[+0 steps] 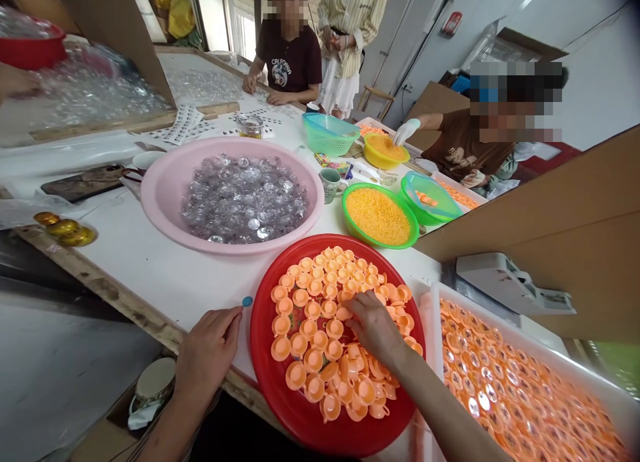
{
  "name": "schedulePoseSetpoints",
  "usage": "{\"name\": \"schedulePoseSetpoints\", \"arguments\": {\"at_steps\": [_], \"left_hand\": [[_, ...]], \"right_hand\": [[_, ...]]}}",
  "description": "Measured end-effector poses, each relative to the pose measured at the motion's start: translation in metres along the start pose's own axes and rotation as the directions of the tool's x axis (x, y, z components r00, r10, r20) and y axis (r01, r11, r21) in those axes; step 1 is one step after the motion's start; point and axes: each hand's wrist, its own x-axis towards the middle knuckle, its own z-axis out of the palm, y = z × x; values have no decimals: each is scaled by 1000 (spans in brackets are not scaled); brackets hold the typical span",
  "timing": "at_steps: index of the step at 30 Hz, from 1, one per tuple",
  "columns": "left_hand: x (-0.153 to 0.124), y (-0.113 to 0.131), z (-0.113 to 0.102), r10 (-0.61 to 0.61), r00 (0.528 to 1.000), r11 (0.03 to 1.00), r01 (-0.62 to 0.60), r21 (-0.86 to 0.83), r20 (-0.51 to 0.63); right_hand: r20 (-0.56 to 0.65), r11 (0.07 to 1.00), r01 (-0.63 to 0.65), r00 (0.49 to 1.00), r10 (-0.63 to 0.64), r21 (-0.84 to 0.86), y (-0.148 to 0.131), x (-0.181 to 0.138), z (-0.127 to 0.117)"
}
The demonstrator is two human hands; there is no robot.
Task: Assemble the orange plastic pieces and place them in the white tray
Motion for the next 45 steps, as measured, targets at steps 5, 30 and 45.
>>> {"name": "schedulePoseSetpoints", "arguments": {"at_steps": [5,30,45], "left_hand": [[0,0,0,7,1000,1000,-7,4,-6],[3,1,0,-24,1000,1000,24,3,5],[-4,-5,-2,-6,1000,999,6,-54,-2]], "right_hand": [[-23,999,41,999,-41,-21,1,11,9],[-140,922,-226,950,280,313,30,3,-12],[171,997,53,983,-62,60,-91,39,27]]}}
